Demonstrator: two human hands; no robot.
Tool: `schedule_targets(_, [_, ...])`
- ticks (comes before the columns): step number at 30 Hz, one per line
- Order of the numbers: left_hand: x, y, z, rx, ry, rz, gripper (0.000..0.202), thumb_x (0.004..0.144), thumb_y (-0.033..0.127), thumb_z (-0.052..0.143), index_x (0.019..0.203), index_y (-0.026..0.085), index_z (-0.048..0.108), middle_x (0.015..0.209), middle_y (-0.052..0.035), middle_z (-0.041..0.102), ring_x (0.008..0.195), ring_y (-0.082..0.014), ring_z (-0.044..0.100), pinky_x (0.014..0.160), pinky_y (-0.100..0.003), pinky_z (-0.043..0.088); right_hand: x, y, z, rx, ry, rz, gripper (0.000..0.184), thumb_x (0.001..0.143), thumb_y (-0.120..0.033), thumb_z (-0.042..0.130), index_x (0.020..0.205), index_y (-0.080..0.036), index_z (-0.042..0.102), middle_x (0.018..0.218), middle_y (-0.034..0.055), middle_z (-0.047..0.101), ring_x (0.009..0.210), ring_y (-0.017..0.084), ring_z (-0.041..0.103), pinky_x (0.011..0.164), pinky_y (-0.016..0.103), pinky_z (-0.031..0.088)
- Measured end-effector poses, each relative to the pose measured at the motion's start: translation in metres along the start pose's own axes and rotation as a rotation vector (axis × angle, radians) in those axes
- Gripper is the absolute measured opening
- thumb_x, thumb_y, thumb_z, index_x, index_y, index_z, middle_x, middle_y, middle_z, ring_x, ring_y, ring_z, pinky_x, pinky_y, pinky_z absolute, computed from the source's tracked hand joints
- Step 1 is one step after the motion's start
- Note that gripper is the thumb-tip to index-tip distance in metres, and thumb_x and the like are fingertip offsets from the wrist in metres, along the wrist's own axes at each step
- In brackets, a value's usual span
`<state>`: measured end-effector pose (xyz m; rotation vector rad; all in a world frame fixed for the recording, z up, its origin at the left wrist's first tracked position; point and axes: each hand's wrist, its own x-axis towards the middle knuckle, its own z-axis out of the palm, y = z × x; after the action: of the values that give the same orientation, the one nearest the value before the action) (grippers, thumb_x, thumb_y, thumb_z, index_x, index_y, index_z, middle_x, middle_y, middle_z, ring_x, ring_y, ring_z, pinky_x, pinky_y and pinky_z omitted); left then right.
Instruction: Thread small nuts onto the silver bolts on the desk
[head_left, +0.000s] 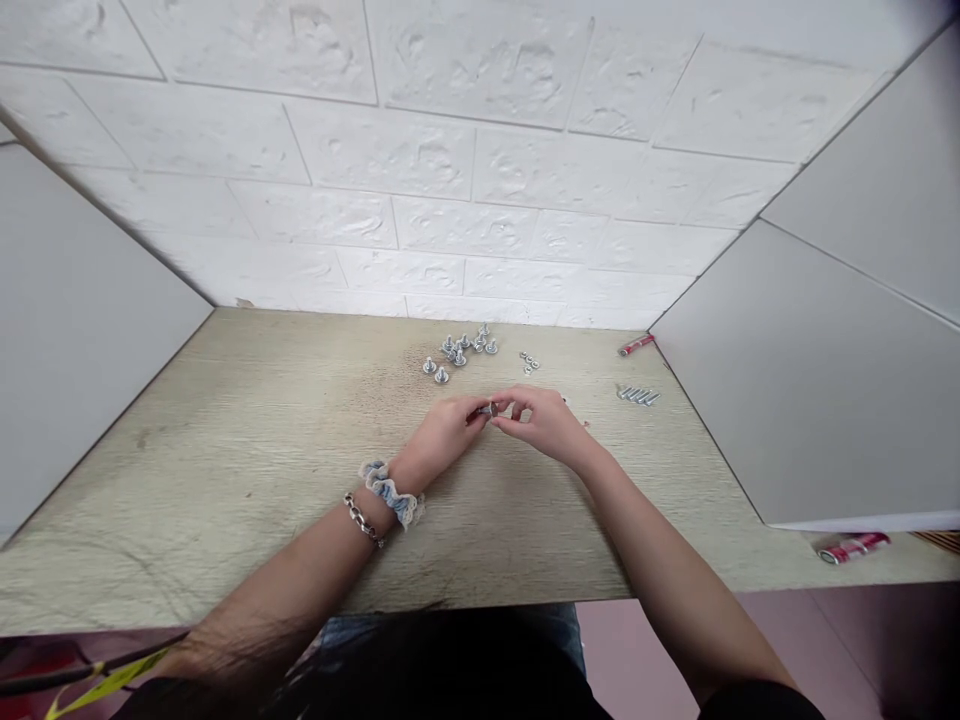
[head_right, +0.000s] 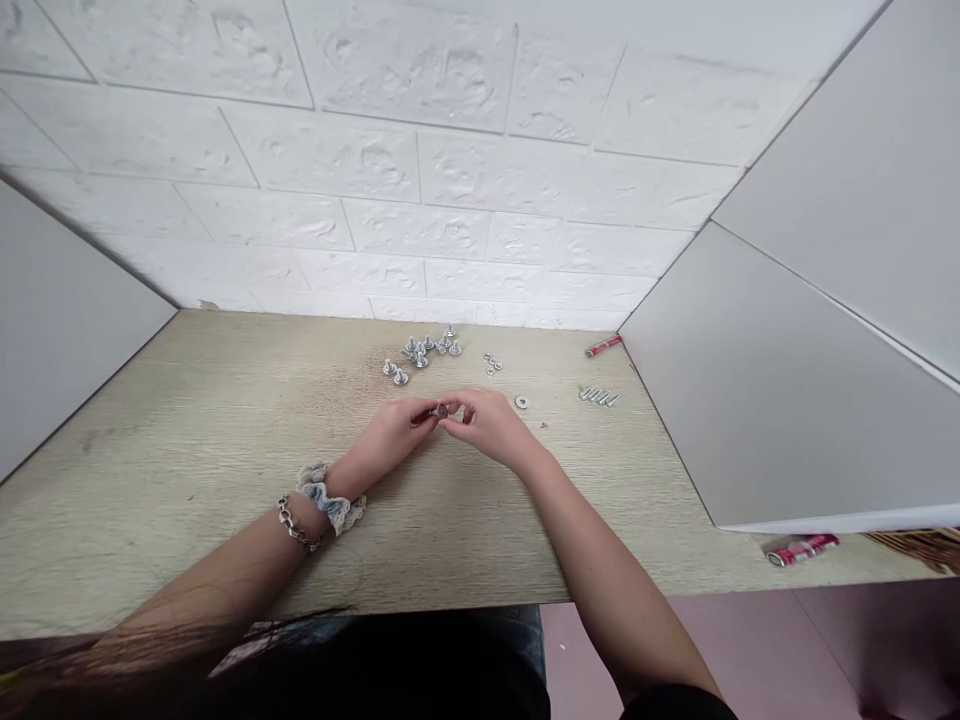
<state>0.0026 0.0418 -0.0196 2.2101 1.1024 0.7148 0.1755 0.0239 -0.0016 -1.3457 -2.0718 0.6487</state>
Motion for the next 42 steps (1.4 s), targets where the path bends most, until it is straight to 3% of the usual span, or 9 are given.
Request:
schedule_targets(7, [-0.001,-0.001,0.002,-0.053,-0.006,-0.030,0.021,0.079,0.019,0.048,0.092,0.017,0.065,0.076,-0.0016,0.065,0.067,-0.0136,0.055,0.066,-0.025,0.042,0.001,0.001,0.005,0.007,-0.014,0.003,0.021,0.075,-0.021,0.059,0.094,-0.022,0.065,0.083,-0.0009,0.063,0.060,0.008,0.052,0.061,0.021,0.041])
schedule_targets(15, [0.002,0.003,0.001,-0.401,-0.076,-0.080,0.025,0.079,0.020,0.045,0.097,0.016,0.061,0.083,-0.0018,0.064,0.075,-0.0143,0.056,0.069,-0.026,0.045,0.002,0.002,0.004,-0.039,0.051,-0.014,0.021,0.078,-0.022,0.058,0.098,-0.026,0.066,0.085,0.0000,0.063,0.063,0.010,0.053,0.065,0.023,0.043])
schedule_targets(21, [0.001,-0.001,0.008,-0.502,-0.039,-0.146,0.028,0.078,0.024,0.049,0.105,0.015,0.053,0.084,-0.0035,0.062,0.077,-0.0141,0.057,0.072,-0.027,0.046,0.002,0.006,0.006,-0.115,0.066,-0.085,0.026,0.083,-0.024,0.052,0.107,-0.025,0.063,0.089,0.0025,0.063,0.073,0.013,0.055,0.071,0.025,0.044])
schedule_targets(25, [0.001,-0.007,0.013,-0.474,0.025,-0.145,0.036,0.079,0.032,0.053,0.110,0.015,0.048,0.076,-0.0019,0.060,0.069,-0.0127,0.056,0.064,-0.025,0.044,0.001,0.007,0.007,-0.118,0.085,-0.144,0.027,0.087,-0.028,0.046,0.108,-0.023,0.063,0.091,0.0038,0.062,0.081,0.013,0.056,0.074,0.025,0.045])
schedule_targets(31, [0.003,-0.006,0.007,-0.269,0.000,-0.136,0.022,0.078,0.029,0.049,0.093,0.016,0.060,0.065,0.0014,0.055,0.060,-0.0113,0.048,0.057,-0.023,0.038,0.001,0.003,0.012,-0.132,0.069,-0.169,0.024,0.087,-0.025,0.046,0.101,-0.023,0.065,0.093,0.0037,0.065,0.084,0.014,0.058,0.077,0.027,0.045])
schedule_targets(37, [0.001,-0.003,0.007,-0.283,0.004,-0.158,0.018,0.077,0.028,0.050,0.089,0.016,0.058,0.061,0.0037,0.049,0.056,-0.0102,0.044,0.055,-0.022,0.035,0.003,0.008,0.007,-0.111,0.144,-0.068,0.028,0.087,-0.028,0.043,0.108,-0.021,0.060,0.098,0.0042,0.064,0.085,0.015,0.059,0.077,0.028,0.046])
schedule_targets(42, [0.002,-0.006,0.010,-0.409,0.058,-0.212,0.014,0.077,0.026,0.050,0.087,0.017,0.049,0.062,0.0045,0.046,0.057,-0.0091,0.044,0.053,-0.020,0.034,0.006,0.024,-0.004,-0.442,0.166,0.052,0.027,0.087,-0.023,0.041,0.105,-0.017,0.061,0.104,0.0096,0.060,0.098,0.021,0.053,0.091,0.038,0.036])
